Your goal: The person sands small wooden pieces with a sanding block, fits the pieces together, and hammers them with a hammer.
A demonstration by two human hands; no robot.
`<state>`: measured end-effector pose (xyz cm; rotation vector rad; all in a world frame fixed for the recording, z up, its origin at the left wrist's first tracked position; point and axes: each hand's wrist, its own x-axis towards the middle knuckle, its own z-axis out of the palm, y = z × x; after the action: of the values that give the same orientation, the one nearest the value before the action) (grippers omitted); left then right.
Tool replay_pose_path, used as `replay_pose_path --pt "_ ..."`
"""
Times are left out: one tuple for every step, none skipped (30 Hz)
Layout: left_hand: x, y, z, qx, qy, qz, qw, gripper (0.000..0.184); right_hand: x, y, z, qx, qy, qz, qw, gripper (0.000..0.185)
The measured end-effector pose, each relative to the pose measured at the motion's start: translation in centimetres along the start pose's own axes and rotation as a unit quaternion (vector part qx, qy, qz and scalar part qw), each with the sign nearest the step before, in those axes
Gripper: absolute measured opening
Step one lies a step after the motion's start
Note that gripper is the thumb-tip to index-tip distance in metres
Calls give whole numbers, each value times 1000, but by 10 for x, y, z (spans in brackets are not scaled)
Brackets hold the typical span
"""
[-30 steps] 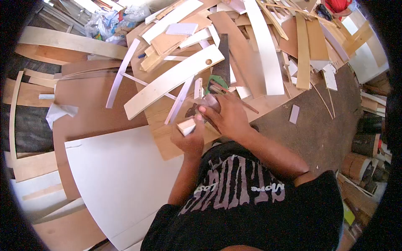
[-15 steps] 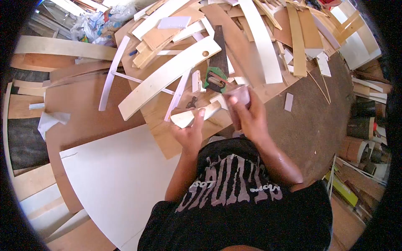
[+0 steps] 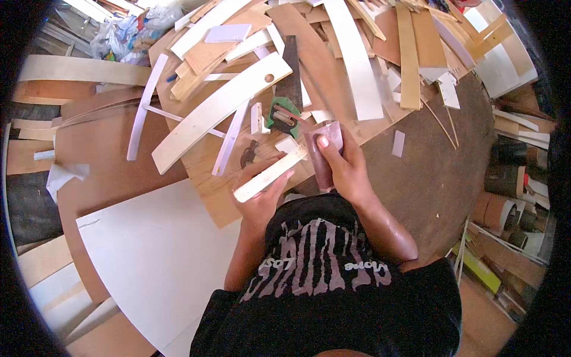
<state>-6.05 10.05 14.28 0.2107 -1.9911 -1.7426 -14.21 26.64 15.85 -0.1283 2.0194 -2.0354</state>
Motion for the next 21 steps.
replay_pose_path --pt "0 0 4 19 -10 -14 1000 29 2 1 -6 -45 17 -23 999 42" --pt "1 -1 10 19 -5 -15 1000 29 3 -3 -12 -47 12 -23 999 42" --pt "1 -2 15 51 -2 38 998 29 2 -13 -17 -88 11 -54 995 44" --pt "1 -3 21 85 0 90 992 29 3 -21 -22 -127 9 -85 988 47" --pt "2 1 27 87 3 89 992 29 7 -29 -24 -127 5 -85 988 47" --pt "2 8 35 108 -29 106 988 30 12 -36 -24 -219 19 -125 967 43" --pt "0 12 43 128 -63 120 983 31 18 -40 -24 -311 33 -161 936 40" --pt "-4 8 54 139 -69 136 979 32 28 -43 -26 -292 38 -131 947 43" --pt "-6 1 63 139 -65 136 979 32 34 -42 -29 -294 35 -133 946 43" --pt "-9 -7 71 111 -37 110 987 32 39 -39 -33 -310 46 -146 938 45" --pt "-11 -12 76 85 -15 82 993 32 41 -34 -36 -324 60 -156 931 47" --pt "-6 -17 79 106 7 102 989 31 38 -22 -46 -329 36 -179 926 48" --pt "-1 -12 82 110 10 110 988 31 41 -17 -51 -324 35 -186 927 48" --pt "-2 0 86 136 2 78 988 31 43 -14 -56 -323 31 -186 928 48" --pt "-6 7 92 159 -8 41 986 31 43 -11 -61 -323 27 -178 929 48" --pt "-14 -10 98 100 -17 -2 995 32 54 -25 -65 -309 4 -128 942 47" --pt "-21 -28 104 41 -21 -45 998 32 58 -22 -71 -309 7 -122 943 47" --pt "-9 -5 110 131 -31 35 990 32 62 -18 -76 -298 6 -129 946 50" --pt "1 9 113 222 -39 117 967 32 67 -15 -79 -284 3 -138 949 53" --pt "0 -17 111 159 -10 96 983 31 57 -11 -84 -287 -14 -121 950 54" --pt "8 -4 121 158 -8 101 982 31 63 -9 -90 -287 -13 -126 949 54"
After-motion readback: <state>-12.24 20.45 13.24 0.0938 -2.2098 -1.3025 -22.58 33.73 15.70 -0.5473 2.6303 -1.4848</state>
